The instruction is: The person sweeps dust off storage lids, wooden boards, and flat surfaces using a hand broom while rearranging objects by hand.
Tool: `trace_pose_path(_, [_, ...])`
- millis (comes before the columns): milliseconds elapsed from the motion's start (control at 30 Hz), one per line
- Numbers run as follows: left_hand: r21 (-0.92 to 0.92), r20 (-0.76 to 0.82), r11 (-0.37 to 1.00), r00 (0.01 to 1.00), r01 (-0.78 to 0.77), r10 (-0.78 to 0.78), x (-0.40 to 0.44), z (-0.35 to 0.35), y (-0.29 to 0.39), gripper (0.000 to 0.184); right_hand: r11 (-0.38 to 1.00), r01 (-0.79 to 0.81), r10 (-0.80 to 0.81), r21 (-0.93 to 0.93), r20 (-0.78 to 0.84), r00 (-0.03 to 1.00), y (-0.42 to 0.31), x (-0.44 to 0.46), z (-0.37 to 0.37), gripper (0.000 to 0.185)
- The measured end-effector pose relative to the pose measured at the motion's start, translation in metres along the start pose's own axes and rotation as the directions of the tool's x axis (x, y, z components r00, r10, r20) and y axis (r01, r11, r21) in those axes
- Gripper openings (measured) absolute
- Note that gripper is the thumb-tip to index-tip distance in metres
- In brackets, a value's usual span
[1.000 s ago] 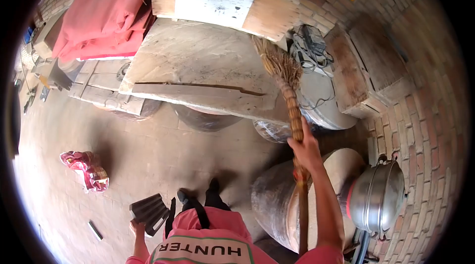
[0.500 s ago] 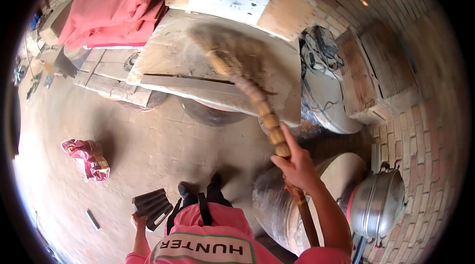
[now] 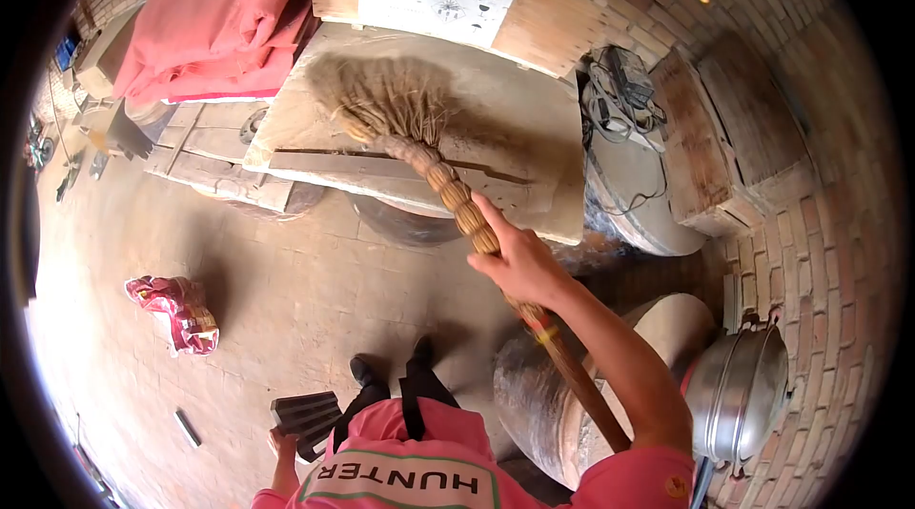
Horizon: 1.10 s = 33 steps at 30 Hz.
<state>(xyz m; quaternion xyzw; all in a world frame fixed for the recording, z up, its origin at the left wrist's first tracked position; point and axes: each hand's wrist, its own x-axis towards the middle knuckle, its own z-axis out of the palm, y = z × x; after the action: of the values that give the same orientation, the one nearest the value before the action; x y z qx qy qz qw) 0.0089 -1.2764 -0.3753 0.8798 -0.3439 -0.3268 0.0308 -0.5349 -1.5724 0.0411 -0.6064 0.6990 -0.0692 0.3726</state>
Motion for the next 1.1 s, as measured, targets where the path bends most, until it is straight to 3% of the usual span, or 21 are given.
trace_pose_path(100, [-0.079, -0.012, 0.996, 0.999, 0.039, -0.04, -0.015, -0.006, 0.016, 0.05, 0.953, 0.258, -0.243, 0.159, -0.106, 0.964, 0.007, -0.031, -0.005, 0.081])
trace_pose_path(200, [-0.093, -0.045, 0.994, 0.997, 0.055, -0.059, -0.012, 0.008, 0.005, 0.049, 0.936, 0.352, -0.339, 0.031, -0.197, 0.92, 0.014, -0.015, -0.021, 0.081])
trace_pose_path(367, [-0.121, -0.095, 0.989, 0.991, 0.085, -0.097, -0.024, 0.004, 0.007, 0.048, 0.993, 0.105, -0.1, 0.05, -0.094, 0.991, -0.016, 0.122, -0.046, 0.083])
trace_pose_path(433, [-0.139, -0.138, 0.988, 0.987, 0.067, -0.087, -0.02, 0.008, 0.003, 0.048, 0.987, 0.132, -0.14, -0.091, -0.081, 0.987, -0.013, 0.167, -0.017, 0.087])
trace_pose_path(567, [-0.154, -0.127, 0.985, 0.986, 0.083, -0.103, -0.025, 0.018, -0.001, 0.05, 0.966, 0.236, -0.224, -0.105, 0.115, 0.968, -0.016, 0.121, -0.028, 0.083])
trace_pose_path(633, [-0.158, -0.057, 0.98, 0.99, 0.122, -0.133, -0.028, 0.016, 0.01, 0.051, 0.955, 0.296, -0.293, 0.018, 0.211, 0.933, -0.004, 0.08, -0.041, 0.082])
trace_pose_path(733, [-0.093, -0.111, 0.991, 0.988, 0.099, -0.109, -0.023, 0.037, 0.003, 0.05, 0.978, 0.202, -0.205, 0.04, 0.277, 0.939, -0.023, 0.013, -0.073, 0.085])
trace_pose_path(800, [-0.095, -0.089, 0.99, 0.99, 0.102, -0.111, -0.022, 0.045, -0.005, 0.05, 0.993, 0.03, -0.062, 0.115, 0.289, 0.955, -0.033, -0.009, -0.092, 0.084])
trace_pose_path(867, [-0.103, -0.099, 0.989, 0.988, 0.11, -0.121, -0.027, 0.044, -0.004, 0.047, 0.993, 0.101, -0.111, 0.058, 0.219, 0.969, -0.031, 0.006, -0.105, 0.083])
trace_pose_path(967, [-0.139, -0.142, 0.985, 0.982, 0.104, -0.124, -0.036, 0.041, -0.007, 0.041, 0.975, 0.088, -0.074, -0.202, 0.077, 0.994, -0.033, 0.064, -0.103, 0.085])
trace_pose_path(1000, [-0.132, -0.186, 0.987, 0.976, 0.09, -0.114, -0.04, 0.04, -0.006, 0.038, 0.951, 0.193, -0.184, -0.242, 0.056, 0.981, -0.013, 0.096, -0.099, 0.087])
trace_pose_path(1100, [-0.165, -0.166, 0.977, 0.973, 0.135, -0.162, -0.053, 0.035, -0.012, 0.039, 0.987, 0.088, -0.084, -0.134, 0.038, 0.996, 0.003, 0.137, -0.062, 0.087])
